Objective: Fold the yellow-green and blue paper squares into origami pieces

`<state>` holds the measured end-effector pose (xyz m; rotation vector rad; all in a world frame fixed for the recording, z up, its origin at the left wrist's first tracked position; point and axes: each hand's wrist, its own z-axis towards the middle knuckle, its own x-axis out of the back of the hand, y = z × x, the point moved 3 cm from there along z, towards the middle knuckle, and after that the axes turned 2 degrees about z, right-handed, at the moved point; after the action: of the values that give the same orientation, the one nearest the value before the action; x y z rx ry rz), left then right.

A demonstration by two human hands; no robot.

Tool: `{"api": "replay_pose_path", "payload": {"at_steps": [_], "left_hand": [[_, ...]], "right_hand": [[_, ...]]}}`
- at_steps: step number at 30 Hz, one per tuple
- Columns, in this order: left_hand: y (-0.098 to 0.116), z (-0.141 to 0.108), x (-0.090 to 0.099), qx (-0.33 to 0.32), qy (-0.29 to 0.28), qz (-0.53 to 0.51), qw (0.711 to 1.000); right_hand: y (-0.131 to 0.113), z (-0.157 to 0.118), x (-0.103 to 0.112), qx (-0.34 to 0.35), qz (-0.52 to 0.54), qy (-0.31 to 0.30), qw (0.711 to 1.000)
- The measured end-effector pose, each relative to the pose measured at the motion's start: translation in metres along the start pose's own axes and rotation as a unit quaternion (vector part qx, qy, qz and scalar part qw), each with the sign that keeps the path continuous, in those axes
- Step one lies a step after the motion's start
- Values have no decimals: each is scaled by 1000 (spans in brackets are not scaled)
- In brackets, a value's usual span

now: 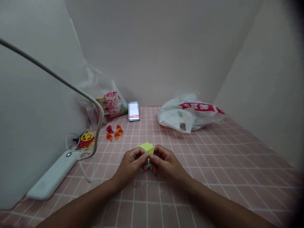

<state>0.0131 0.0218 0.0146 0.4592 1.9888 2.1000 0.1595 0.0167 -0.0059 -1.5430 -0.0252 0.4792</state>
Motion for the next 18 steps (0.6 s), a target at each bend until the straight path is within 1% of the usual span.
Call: {"api": "replay_pose_path", "payload": {"at_steps": [3, 7, 11, 14, 18], "left_hand": [[-2, 0, 0, 8, 10, -12, 1000], [-1, 1, 1, 1, 11, -9, 1000], [0, 1, 1, 1, 20, -25, 1000], [-1, 1, 1, 5, 25, -36, 999], [-3, 0, 0, 14, 12, -55, 998]], "right_hand": [[-1, -1, -2, 0, -10, -4, 1000], [-5, -2, -1, -12, -33, 0, 999], [-7, -2, -2, -16, -5, -8, 1000], [-9, -2, -2, -6, 4, -9, 1000], [-15, -5, -1, 9, -37, 3, 999]]}}
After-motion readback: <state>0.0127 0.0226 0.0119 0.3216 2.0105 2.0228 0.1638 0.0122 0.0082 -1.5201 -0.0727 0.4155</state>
